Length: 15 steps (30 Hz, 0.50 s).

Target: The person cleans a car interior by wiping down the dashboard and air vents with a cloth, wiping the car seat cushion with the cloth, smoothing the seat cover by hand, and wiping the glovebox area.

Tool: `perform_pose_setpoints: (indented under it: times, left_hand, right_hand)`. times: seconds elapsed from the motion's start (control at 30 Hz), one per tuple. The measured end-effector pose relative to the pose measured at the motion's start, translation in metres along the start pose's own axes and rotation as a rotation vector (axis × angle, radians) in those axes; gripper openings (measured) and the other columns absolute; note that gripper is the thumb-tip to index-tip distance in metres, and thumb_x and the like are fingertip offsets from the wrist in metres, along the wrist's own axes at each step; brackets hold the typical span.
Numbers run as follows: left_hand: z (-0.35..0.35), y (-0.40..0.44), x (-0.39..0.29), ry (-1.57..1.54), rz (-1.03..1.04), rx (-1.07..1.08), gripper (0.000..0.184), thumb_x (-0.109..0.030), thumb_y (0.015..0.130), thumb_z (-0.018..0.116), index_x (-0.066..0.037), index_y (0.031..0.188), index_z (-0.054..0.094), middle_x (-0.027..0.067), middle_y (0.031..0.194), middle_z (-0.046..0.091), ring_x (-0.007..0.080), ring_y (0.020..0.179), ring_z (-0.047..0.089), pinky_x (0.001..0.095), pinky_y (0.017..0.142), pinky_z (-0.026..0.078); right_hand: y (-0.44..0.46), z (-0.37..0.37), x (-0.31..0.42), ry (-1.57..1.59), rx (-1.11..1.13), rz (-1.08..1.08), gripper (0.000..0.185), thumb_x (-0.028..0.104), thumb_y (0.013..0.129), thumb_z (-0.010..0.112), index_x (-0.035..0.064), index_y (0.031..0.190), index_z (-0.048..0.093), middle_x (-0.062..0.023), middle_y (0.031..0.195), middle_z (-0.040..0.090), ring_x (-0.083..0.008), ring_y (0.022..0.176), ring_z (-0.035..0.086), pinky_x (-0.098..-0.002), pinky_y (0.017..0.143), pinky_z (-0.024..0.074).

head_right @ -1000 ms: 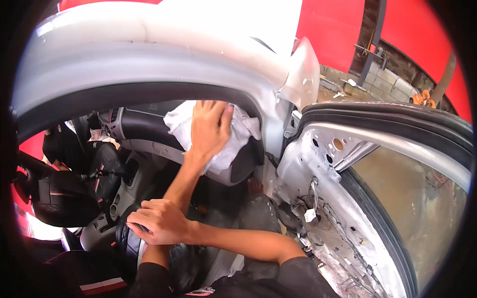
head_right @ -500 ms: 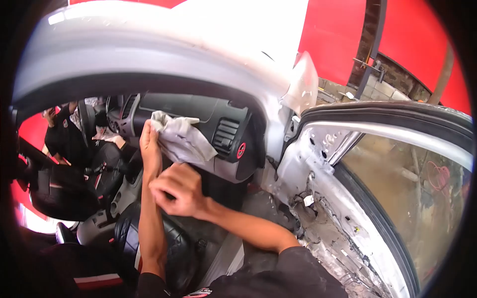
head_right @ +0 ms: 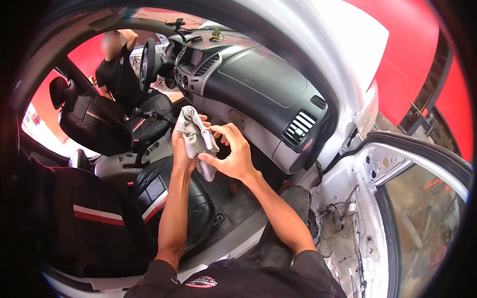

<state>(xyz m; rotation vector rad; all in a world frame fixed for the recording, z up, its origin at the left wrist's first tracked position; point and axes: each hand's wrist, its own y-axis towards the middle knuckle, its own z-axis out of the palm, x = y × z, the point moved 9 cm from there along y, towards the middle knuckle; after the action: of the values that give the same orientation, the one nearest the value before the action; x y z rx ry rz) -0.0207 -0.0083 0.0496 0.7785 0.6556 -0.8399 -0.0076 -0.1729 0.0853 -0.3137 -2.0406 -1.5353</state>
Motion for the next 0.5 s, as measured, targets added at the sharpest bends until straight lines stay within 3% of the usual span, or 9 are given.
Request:
perform_pose_setpoints:
  times: [0.1, 0.13, 0.23, 0.3, 0.37, 0.4, 0.43, 0.5]
  left_hand:
    - [-0.009, -0.008, 0.002, -0.091, -0.044, -0.007, 0.038, -0.032, 0.11, 0.045, -0.001, 0.124, 0.063, 0.013, 0.109, 0.072, 0.0237, 0.098, 0.072, 0.0378, 0.087, 0.06]
    - [-0.014, -0.011, 0.004, -0.139, -0.06, -0.011, 0.037, -0.031, 0.11, 0.045, -0.002, 0.126, 0.063, 0.0122, 0.112, 0.071, 0.0238, 0.099, 0.072, 0.0381, 0.089, 0.059]
    - [-0.041, -0.031, 0.009, -0.177, -0.112, -0.103, 0.032, -0.022, 0.107, 0.049, -0.004, 0.131, 0.061, 0.0083, 0.118, 0.07, 0.0202, 0.103, 0.07, 0.0361, 0.092, 0.057]
    - [-0.097, -0.034, 0.029, 0.104, -0.138, -0.061, 0.037, -0.017, 0.106, 0.05, -0.002, 0.138, 0.057, 0.0114, 0.129, 0.067, 0.019, 0.106, 0.069, 0.0329, 0.093, 0.055]
    - [-0.118, -0.05, -0.001, 0.231, -0.007, -0.321, 0.039, -0.024, 0.108, 0.051, -0.002, 0.14, 0.054, 0.0125, 0.138, 0.063, 0.0207, 0.118, 0.064, 0.0349, 0.101, 0.051]
    - [-0.123, -0.062, -0.023, 0.325, 0.171, -0.475, 0.04, -0.027, 0.109, 0.049, -0.001, 0.14, 0.054, 0.0142, 0.139, 0.062, 0.0227, 0.122, 0.061, 0.0368, 0.108, 0.045]
    - [-0.107, -0.069, -0.037, 0.334, 0.274, -0.415, 0.041, -0.024, 0.107, 0.053, 0.0, 0.139, 0.054, 0.0152, 0.142, 0.061, 0.022, 0.129, 0.057, 0.0383, 0.115, 0.038]
    - [-0.054, -0.076, -0.025, 0.317, 0.278, -0.01, 0.042, -0.026, 0.109, 0.051, 0.001, 0.141, 0.053, 0.0135, 0.142, 0.06, 0.0215, 0.13, 0.056, 0.037, 0.114, 0.038]
  right_hand:
    - [-0.005, 0.004, -0.01, 0.032, -0.12, -0.02, 0.022, 0.006, 0.083, 0.08, 0.0008, 0.103, 0.072, -0.0066, 0.088, 0.064, -0.0159, 0.075, 0.06, -0.0287, 0.067, 0.0495]
    - [-0.005, 0.001, -0.011, 0.082, -0.141, 0.014, 0.009, 0.0, 0.088, 0.073, -0.0026, 0.096, 0.072, -0.0071, 0.084, 0.065, -0.0143, 0.072, 0.061, -0.0271, 0.065, 0.0487]
    - [-0.002, 0.001, -0.017, 0.169, -0.155, 0.079, 0.011, -0.002, 0.091, 0.068, -0.0034, 0.101, 0.073, -0.0058, 0.079, 0.062, -0.0108, 0.069, 0.056, -0.0262, 0.064, 0.0457]
    - [-0.001, 0.005, -0.013, 0.147, -0.116, 0.125, 0.015, -0.003, 0.09, 0.068, -0.0023, 0.103, 0.074, -0.0054, 0.075, 0.061, -0.0105, 0.067, 0.052, -0.0266, 0.062, 0.0432]
    - [-0.001, 0.015, -0.004, 0.068, -0.029, 0.132, 0.022, -0.004, 0.088, 0.068, 0.0002, 0.107, 0.077, -0.0064, 0.071, 0.059, -0.0121, 0.064, 0.051, -0.0268, 0.062, 0.042]
    - [-0.005, 0.023, -0.003, 0.075, -0.012, 0.133, 0.022, -0.004, 0.087, 0.068, 0.0008, 0.107, 0.078, -0.0072, 0.072, 0.062, -0.013, 0.064, 0.052, -0.0274, 0.062, 0.0428]
    - [-0.008, 0.031, -0.002, 0.077, 0.004, 0.133, 0.023, -0.004, 0.087, 0.068, 0.0013, 0.107, 0.078, -0.0081, 0.073, 0.064, -0.0138, 0.064, 0.053, -0.0279, 0.063, 0.0436]
    - [-0.015, 0.055, -0.004, 0.137, 0.126, 0.206, 0.023, -0.001, 0.084, 0.071, 0.0037, 0.105, 0.08, -0.0078, 0.079, 0.07, -0.0161, 0.073, 0.056, -0.0309, 0.069, 0.0476]
